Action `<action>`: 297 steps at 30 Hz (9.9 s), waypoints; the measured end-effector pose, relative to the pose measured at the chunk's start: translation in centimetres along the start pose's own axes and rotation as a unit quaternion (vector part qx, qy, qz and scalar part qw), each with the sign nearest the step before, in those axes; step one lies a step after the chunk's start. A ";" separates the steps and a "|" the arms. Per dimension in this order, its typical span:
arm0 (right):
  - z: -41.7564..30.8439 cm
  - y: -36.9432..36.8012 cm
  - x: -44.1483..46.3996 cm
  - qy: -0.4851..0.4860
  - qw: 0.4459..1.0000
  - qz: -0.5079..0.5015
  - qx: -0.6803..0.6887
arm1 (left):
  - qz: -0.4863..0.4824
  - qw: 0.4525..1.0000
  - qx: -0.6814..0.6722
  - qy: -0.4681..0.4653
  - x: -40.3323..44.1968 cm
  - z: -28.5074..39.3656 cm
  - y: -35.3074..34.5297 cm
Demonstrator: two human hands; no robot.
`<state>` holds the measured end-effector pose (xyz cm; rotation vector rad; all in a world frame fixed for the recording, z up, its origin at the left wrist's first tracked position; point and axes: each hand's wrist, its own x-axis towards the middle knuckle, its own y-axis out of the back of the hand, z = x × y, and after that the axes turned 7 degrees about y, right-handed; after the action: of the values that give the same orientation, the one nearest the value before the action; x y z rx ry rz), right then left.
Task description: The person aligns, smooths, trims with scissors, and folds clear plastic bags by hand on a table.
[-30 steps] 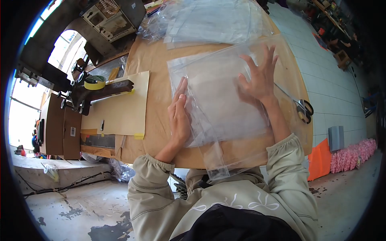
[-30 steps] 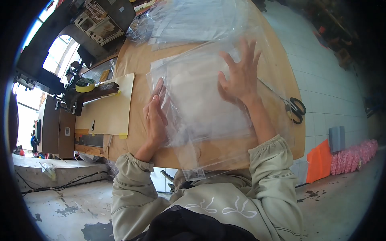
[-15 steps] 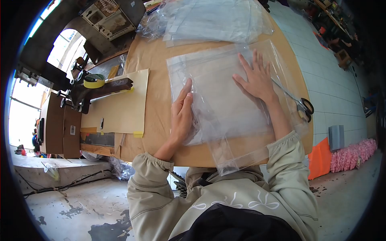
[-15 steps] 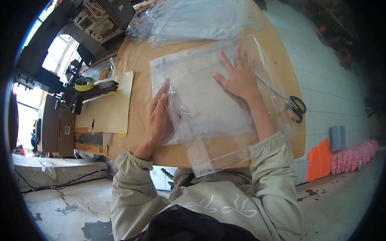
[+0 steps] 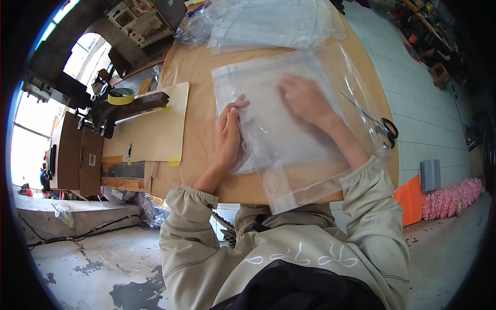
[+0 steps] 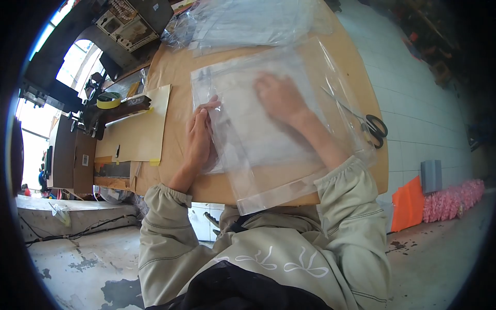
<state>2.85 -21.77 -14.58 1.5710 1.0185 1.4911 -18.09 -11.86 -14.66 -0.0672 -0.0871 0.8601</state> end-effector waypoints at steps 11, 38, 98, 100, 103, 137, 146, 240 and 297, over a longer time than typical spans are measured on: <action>-5.1 -2.7 5.3 -0.027 0.997 0.063 0.044 | -0.052 0.989 0.016 0.139 -0.1 2.0 0.9; -5.0 -3.4 5.2 -0.048 0.995 0.062 0.056 | -0.044 0.984 0.032 0.168 3.3 2.7 1.3; 6.7 0.3 -1.0 -0.207 0.967 0.138 -0.056 | -0.118 0.715 0.676 -0.137 2.0 1.2 -0.5; 6.8 -0.5 -0.3 -0.208 0.965 0.150 -0.059 | -0.121 0.714 0.676 -0.132 2.0 1.3 -0.6; 6.9 -0.7 0.0 -0.207 0.970 0.123 -0.031 | -0.125 0.711 0.681 -0.127 1.9 1.5 -0.7; 9.7 5.8 -1.0 -0.333 0.739 0.108 0.576 | -0.339 0.714 0.533 -0.303 4.9 1.4 -12.6; 9.8 6.0 -0.9 -0.386 0.761 0.033 0.521 | -0.368 0.722 0.520 -0.271 5.6 1.0 -12.4; -2.0 4.6 -3.5 -0.213 0.810 0.103 0.537 | -0.689 0.572 0.429 -0.114 11.2 7.1 -25.8; 6.7 9.7 1.7 -0.231 0.901 -0.011 0.368 | -0.577 0.729 0.330 -0.165 8.7 -0.7 -27.2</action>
<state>10.17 -24.26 -5.47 2.2731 1.3754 0.6452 8.09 -22.98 -12.33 0.7609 -0.1279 -0.4134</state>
